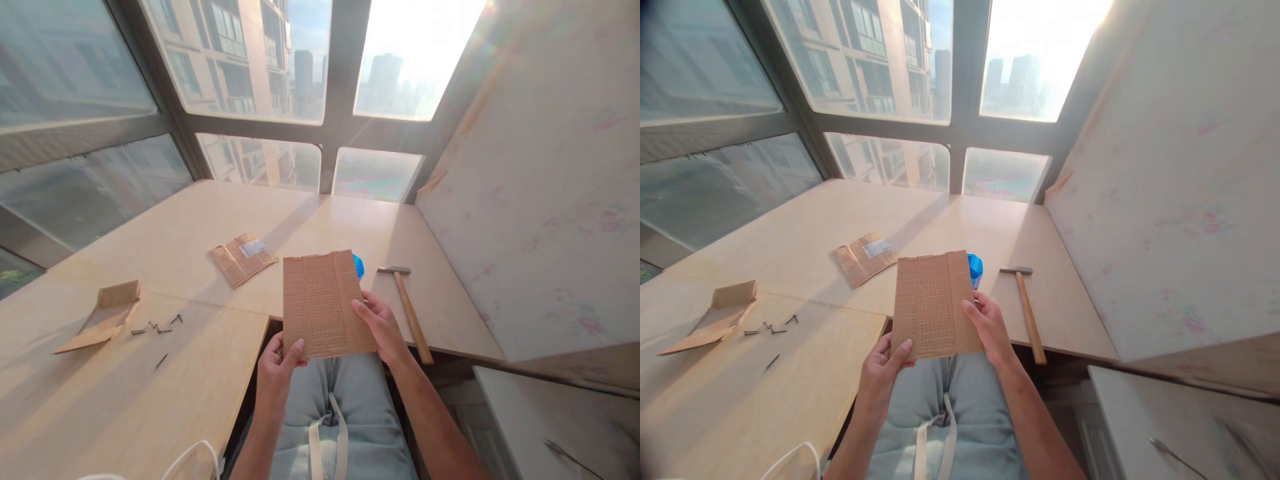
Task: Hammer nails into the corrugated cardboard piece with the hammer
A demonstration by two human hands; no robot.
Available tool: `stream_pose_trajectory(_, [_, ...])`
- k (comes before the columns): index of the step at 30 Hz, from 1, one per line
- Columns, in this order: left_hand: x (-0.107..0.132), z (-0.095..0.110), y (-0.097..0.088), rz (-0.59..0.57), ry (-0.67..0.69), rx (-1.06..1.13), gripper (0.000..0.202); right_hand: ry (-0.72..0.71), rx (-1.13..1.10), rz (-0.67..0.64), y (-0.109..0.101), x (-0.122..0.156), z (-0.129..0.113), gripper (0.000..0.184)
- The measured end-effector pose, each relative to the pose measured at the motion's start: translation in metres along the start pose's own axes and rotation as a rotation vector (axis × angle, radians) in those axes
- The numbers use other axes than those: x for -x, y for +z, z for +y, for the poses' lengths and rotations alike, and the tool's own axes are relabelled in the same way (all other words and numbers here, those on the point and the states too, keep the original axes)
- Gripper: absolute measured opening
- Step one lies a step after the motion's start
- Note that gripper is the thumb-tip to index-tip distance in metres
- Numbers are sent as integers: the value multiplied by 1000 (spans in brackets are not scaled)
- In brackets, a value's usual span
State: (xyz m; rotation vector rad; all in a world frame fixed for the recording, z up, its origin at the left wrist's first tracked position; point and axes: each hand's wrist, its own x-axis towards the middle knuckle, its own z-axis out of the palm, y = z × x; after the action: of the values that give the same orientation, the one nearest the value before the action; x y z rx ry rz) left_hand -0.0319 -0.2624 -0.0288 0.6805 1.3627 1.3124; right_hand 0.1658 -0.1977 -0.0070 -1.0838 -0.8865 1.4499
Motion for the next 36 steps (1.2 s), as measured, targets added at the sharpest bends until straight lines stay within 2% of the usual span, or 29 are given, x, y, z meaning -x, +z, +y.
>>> stream_pose_trajectory(6, [-15,14,27,-138,3,-16,50,9,106,128,-38,-15,-17,46])
stream_pose_trajectory(10, [-25,21,46,-219,-2,-31,53,-14,168,173,-53,-29,-23,46])
stream_pose_trajectory(13, [-28,17,49,-266,-47,-49,55,5,202,175,-60,-30,-21,43])
stream_pose_trajectory(20, [-25,6,40,-214,-169,35,54,194,206,114,-63,-20,-14,45])
stream_pose_trajectory(24, [-30,12,43,-209,-175,58,56,186,230,115,-63,-27,-14,44])
stream_pose_trajectory(31, [-50,16,54,-248,-113,49,57,77,174,125,-60,-45,-16,46])
stream_pose_trajectory(36, [-60,17,59,-249,-109,74,55,109,196,156,-60,-51,-16,44])
